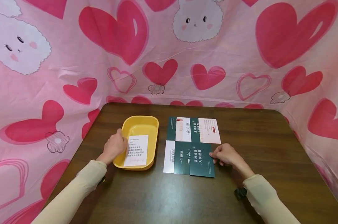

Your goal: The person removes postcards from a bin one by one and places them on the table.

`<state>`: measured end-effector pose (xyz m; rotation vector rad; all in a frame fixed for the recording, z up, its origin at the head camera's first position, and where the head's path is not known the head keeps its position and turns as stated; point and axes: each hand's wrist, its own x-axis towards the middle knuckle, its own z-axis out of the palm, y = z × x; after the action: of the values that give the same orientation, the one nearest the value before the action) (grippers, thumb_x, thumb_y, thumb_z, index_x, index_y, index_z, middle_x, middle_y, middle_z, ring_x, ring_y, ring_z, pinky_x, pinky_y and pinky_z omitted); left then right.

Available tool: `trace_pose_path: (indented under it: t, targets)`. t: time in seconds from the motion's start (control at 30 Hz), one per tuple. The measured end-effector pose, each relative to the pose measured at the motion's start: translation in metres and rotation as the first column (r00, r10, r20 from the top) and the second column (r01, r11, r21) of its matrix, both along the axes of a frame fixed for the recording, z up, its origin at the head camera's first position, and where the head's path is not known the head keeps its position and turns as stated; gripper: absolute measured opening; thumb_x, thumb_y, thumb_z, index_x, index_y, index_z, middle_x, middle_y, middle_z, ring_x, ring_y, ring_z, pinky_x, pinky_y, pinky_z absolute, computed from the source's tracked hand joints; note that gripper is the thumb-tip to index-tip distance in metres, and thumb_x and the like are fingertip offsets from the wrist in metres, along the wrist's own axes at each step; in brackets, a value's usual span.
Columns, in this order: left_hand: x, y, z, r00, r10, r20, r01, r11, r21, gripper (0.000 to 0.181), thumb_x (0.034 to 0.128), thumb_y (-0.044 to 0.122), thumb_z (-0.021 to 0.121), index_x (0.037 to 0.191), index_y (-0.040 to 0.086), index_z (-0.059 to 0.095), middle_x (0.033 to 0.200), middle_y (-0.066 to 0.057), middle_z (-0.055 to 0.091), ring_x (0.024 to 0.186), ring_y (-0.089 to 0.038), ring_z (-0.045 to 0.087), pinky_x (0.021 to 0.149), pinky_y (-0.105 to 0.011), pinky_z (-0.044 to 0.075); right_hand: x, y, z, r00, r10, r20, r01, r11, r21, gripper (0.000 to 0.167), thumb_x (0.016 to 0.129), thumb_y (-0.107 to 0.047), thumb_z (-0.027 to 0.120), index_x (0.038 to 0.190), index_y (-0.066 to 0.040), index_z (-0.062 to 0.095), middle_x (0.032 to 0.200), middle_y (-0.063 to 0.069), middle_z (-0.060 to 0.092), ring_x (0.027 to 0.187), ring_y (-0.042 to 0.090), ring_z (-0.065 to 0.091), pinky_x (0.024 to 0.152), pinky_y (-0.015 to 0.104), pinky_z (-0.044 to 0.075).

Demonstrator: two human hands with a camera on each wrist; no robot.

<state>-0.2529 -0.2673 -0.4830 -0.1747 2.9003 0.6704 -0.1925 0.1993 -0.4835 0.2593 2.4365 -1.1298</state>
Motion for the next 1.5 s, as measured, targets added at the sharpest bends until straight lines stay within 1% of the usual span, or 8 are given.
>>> trace_pose_path:
  t: [0.2,0.4,0.73,0.93,1.17,1.4,1.5]
  targets:
    - [0.001,0.002,0.000,1.000,-0.004,0.002,0.004,1.000,0.014,0.052,0.1051,0.015,0.049,0.148,-0.009,0.034,0.117,-0.030,0.059,0.089,-0.040,0.062,0.083,-0.055,0.056,0.000,0.001,0.001,1.000,0.029,-0.006,-0.029,0.999,0.031,0.025,0.099,-0.024,0.074,0.083,-0.004,0.073,0.066,0.005,0.067,0.050,0.015,0.053,0.048,0.026,0.037]
    - [0.001,0.001,0.000,1.000,-0.004,-0.003,0.005,1.000,0.024,0.052,0.1061,0.016,0.049,0.149,-0.010,0.033,0.118,-0.030,0.059,0.089,-0.039,0.063,0.085,-0.056,0.057,0.001,0.001,0.001,0.999,0.038,-0.015,-0.037,0.998,0.056,0.025,0.100,-0.023,0.073,0.083,-0.005,0.072,0.066,0.005,0.067,0.051,0.016,0.054,0.049,0.026,0.039]
    - [0.000,0.000,0.000,1.000,0.003,0.010,-0.003,1.000,0.026,0.052,0.1058,0.016,0.049,0.148,-0.010,0.033,0.118,-0.030,0.058,0.090,-0.040,0.062,0.083,-0.054,0.056,-0.002,-0.001,0.000,0.997,0.062,-0.035,-0.059,0.993,0.100,0.026,0.100,-0.026,0.072,0.085,-0.006,0.068,0.069,0.007,0.065,0.054,0.019,0.055,0.052,0.029,0.045]
    - [0.000,0.000,-0.001,1.000,0.006,0.018,-0.007,0.999,0.031,0.053,0.1059,0.016,0.049,0.150,-0.010,0.032,0.120,-0.031,0.058,0.090,-0.040,0.062,0.082,-0.052,0.056,-0.003,-0.003,0.000,0.997,0.070,-0.022,-0.066,0.990,0.127,0.025,0.100,-0.026,0.072,0.087,-0.006,0.066,0.071,0.009,0.064,0.057,0.021,0.057,0.055,0.030,0.047]
    - [0.001,0.000,0.000,1.000,0.007,0.016,-0.008,1.000,0.029,0.052,0.1057,0.015,0.049,0.149,-0.010,0.033,0.118,-0.030,0.058,0.090,-0.040,0.062,0.083,-0.054,0.056,-0.006,-0.001,-0.001,0.996,0.083,-0.015,-0.080,0.989,0.127,0.025,0.100,-0.026,0.072,0.086,-0.006,0.065,0.071,0.008,0.064,0.057,0.020,0.057,0.054,0.029,0.047]
    - [0.001,0.000,0.001,1.000,0.006,0.012,-0.006,1.000,0.029,0.052,0.1055,0.015,0.049,0.148,-0.009,0.033,0.116,-0.029,0.059,0.088,-0.039,0.062,0.084,-0.054,0.057,-0.009,0.001,-0.003,0.996,0.078,-0.044,-0.073,0.991,0.111,0.025,0.099,-0.024,0.073,0.083,-0.006,0.068,0.068,0.007,0.065,0.055,0.018,0.057,0.050,0.029,0.047]
    - [0.000,-0.001,0.001,1.000,0.002,0.012,-0.003,1.000,0.030,0.051,0.1055,0.015,0.050,0.147,-0.009,0.034,0.115,-0.029,0.059,0.088,-0.039,0.062,0.083,-0.054,0.057,-0.009,0.003,0.000,0.996,0.069,-0.059,-0.063,0.993,0.095,0.025,0.099,-0.023,0.074,0.083,-0.005,0.068,0.069,0.008,0.064,0.055,0.019,0.057,0.051,0.030,0.049]
